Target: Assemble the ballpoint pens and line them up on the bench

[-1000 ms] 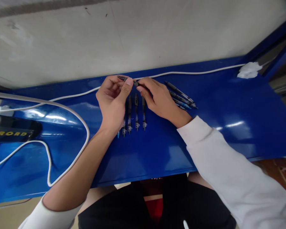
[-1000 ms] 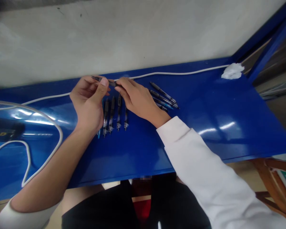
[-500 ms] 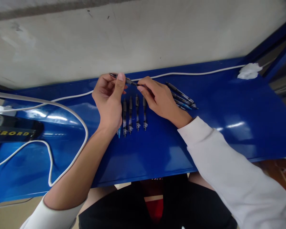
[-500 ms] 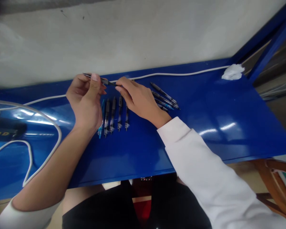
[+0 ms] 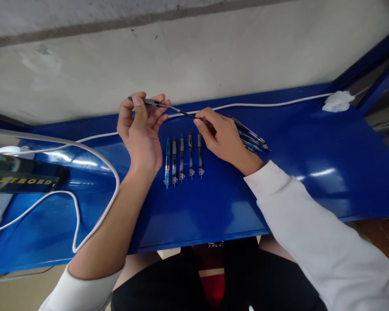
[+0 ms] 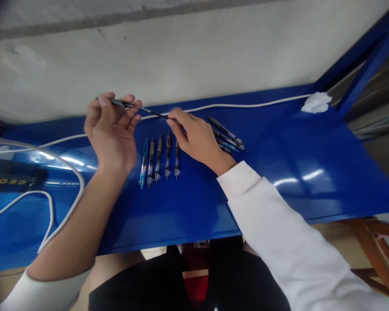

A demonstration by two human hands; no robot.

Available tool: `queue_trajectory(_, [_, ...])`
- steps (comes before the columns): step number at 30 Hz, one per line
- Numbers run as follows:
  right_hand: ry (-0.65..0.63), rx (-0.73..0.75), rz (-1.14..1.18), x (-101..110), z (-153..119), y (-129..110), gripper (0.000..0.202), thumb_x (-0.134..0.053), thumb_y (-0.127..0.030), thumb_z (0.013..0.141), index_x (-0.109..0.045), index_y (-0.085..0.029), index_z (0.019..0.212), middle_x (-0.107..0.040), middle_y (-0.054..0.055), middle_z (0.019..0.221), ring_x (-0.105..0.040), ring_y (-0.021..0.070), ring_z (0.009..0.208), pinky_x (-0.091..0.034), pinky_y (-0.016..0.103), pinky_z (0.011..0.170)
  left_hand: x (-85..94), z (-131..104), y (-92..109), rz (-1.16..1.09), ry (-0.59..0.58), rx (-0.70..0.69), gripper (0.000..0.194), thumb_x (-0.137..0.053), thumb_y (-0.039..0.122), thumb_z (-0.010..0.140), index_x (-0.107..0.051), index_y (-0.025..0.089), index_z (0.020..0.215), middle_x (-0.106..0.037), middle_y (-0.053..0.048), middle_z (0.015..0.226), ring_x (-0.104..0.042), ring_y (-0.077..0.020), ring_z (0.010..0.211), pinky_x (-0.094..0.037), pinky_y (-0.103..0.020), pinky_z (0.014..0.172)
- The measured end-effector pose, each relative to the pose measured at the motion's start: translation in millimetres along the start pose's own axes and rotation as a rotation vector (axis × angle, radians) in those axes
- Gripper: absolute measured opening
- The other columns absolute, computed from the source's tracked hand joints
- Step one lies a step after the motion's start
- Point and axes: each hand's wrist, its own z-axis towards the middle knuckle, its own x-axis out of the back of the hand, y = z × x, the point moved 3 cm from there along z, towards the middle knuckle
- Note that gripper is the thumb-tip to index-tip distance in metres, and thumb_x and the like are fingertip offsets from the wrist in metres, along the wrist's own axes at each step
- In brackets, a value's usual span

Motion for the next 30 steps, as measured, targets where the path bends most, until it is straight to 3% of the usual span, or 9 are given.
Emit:
queue_trajectory(5, [0.011, 0.007, 0.017, 1, 1, -1, 0.034, -0.043, -0.051, 0.124, -0.065, -0.026, 0.120, -0.073, 0.002, 0.093, -0.063, 0.0202, 0.074, -0.043, 0.033, 0.073, 12.0, 4, -10, -0.015, -0.033, 0.072, 0.050, -0.084, 0.078, 0.094, -0.070, 0.034, 0.112, -0.084, -0.004, 0.134, -0.078, -0.0285, 0.135, -0.062, -0.042, 0.103])
queue_trajectory(11, [0.025, 0.008, 0.028, 1, 1, -1, 0.031, -0.047, -0.048, 0.123, -0.066, -0.024, 0.118, -0.076, 0.003, 0.095, -0.063, 0.0182, 0.073, -0.041, 0.033, 0.073, 18.7, 7, -15, 0.014, -0.083, 0.082, 0.052, -0.078, 0.081, 0.096, -0.070, 0.030, 0.102, -0.086, -0.009, 0.132, -0.076, -0.0298, 0.140, -0.065, -0.038, 0.098])
queue_trajectory(21, [0.031, -0.009, 0.044, 0, 1, 0, 0.032, -0.050, -0.047, 0.122, -0.070, -0.023, 0.118, -0.080, 0.005, 0.101, -0.065, 0.0185, 0.078, -0.043, 0.033, 0.075, 1.3, -8, -1, -0.158, 0.015, 0.218, 0.040, -0.087, 0.068, 0.096, -0.076, 0.031, 0.109, -0.086, -0.004, 0.134, -0.076, -0.0321, 0.141, -0.063, -0.040, 0.106])
queue_trajectory(30, [0.046, 0.009, 0.060, -1, 1, 0, 0.027, -0.053, -0.044, 0.122, -0.070, -0.023, 0.119, -0.079, 0.005, 0.100, -0.068, 0.0187, 0.079, -0.046, 0.033, 0.077, -8.1, -11, 5, -0.148, 0.022, 0.196, 0.045, -0.089, 0.070, 0.093, -0.075, 0.032, 0.114, -0.088, -0.004, 0.122, -0.082, -0.0292, 0.126, -0.063, -0.036, 0.099])
